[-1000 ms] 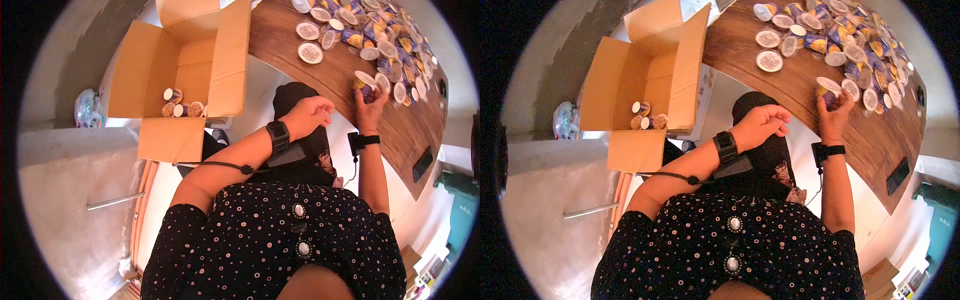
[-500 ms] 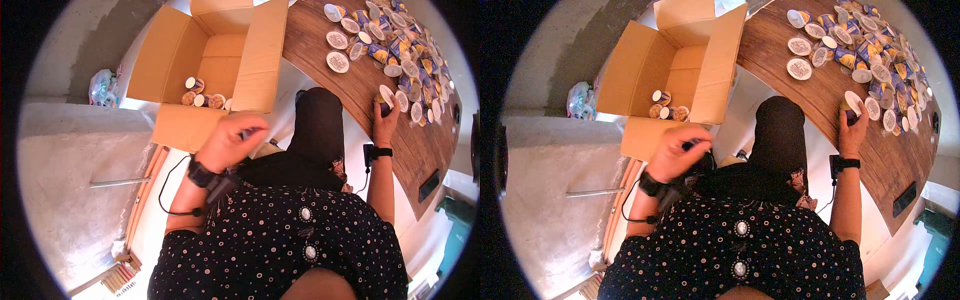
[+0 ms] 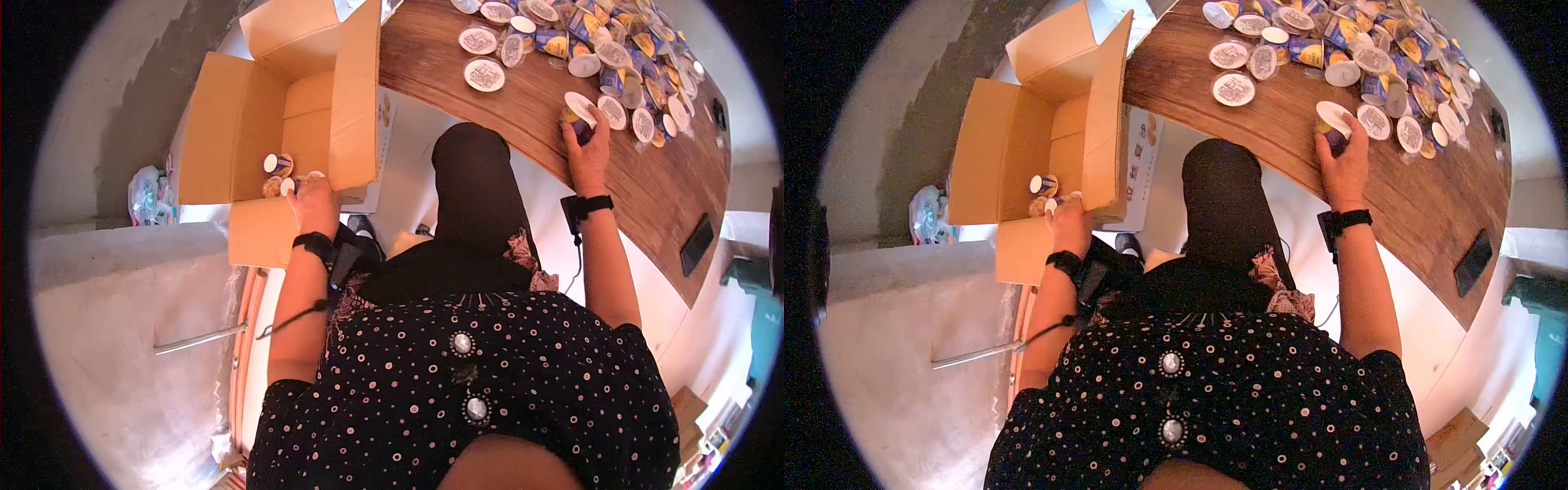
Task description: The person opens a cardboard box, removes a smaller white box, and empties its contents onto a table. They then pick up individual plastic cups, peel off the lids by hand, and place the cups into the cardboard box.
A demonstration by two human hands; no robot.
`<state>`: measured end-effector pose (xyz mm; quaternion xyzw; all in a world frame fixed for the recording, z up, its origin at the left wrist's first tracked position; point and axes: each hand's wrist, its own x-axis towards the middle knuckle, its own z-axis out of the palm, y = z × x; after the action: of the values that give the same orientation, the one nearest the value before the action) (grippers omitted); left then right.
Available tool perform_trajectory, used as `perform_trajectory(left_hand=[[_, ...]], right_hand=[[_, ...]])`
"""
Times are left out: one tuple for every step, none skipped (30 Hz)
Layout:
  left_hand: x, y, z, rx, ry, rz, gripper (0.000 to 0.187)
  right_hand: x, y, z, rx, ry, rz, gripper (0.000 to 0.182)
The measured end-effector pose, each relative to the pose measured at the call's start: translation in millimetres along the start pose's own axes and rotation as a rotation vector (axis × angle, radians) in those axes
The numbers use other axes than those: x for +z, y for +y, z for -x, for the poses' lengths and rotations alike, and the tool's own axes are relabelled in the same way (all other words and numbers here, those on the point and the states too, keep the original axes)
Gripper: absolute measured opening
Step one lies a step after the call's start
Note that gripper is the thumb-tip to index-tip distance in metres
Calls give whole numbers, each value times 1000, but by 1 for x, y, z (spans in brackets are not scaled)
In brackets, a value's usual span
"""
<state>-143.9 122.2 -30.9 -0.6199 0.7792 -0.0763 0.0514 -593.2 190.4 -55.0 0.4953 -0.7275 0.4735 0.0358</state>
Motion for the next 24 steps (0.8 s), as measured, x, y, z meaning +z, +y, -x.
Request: perform_trajectory(left_hand=[[-5, -3, -2, -33, -119, -8, 29], [13, -14, -7, -19, -46, -29, 30], [12, -24, -13, -13, -40, -41, 30], [11, -33, -20, -8, -84, -34, 31], [10, -41, -27, -1, -129, -25, 32], [17, -53, -33, 28, -101, -52, 33], [18, -59, -38, 34, -99, -56, 33], [18, -65, -43, 9, -154, -44, 34], [18, -72, -48, -18, -208, -35, 36], [20, -79, -52, 8, -197, 79, 36], [24, -83, -57, 12, -196, 71, 36], [21, -81, -61, -29, -252, 44, 36], [20, -78, -64, -71, -304, 18, 36], [17, -76, -68, -63, -302, 11, 36], [17, -78, -74, -75, -321, -54, 36], [19, -80, -80, -83, -340, -120, 36], [42, -101, -85, -1, -251, -7, 39], [59, -117, -91, -6, -285, 19, 41], [74, -130, -97, -11, -320, 46, 44], [91, -141, -99, -9, -308, 34, 47], [97, -148, -102, -4, -294, 20, 50], [70, -134, -95, 72, -328, -80, 54], [93, -152, -96, 97, -239, -14, 54], [90, -151, -97, 59, -271, -31, 53]], right_hand=[[-1, 0, 1, 5, 3, -2, 52], [-1, 0, 1, 26, -4, -24, 52], [-1, 0, 1, 49, -8, -47, 52], [-1, -2, 2, 58, 1, -51, 52], [-2, -3, 1, 57, -7, -56, 52], [-3, -3, 0, 53, -16, -60, 52], [-4, -1, 1, 59, -11, -60, 52], [-3, 1, 1, 53, -4, -59, 51], [-1, 2, 1, 49, 5, -61, 51], [0, 2, 1, 55, 10, -67, 51], [0, 3, 1, 44, 8, -85, 51], [-2, 3, 1, 34, 6, -102, 51], [-3, 4, 1, 39, 11, -103, 51], [-4, 3, 1, 67, -18, -115, 51], [-4, 3, 1, 94, -43, -125, 51], [-4, 2, 0, 103, -30, -123, 51], [-4, 1, 0, 98, -31, -127, 52], [-5, 1, 1, 95, -33, -130, 52], [-5, 2, 2, 111, -20, -122, 52], [-4, 4, 3, 75, -22, -111, 52], [-4, 4, 2, 40, -21, -100, 52], [-5, 3, 1, 24, -11, -90, 53], [-6, 2, 1, 37, 1, -85, 53], [-7, 0, 0, 40, -15, -95, 53]])
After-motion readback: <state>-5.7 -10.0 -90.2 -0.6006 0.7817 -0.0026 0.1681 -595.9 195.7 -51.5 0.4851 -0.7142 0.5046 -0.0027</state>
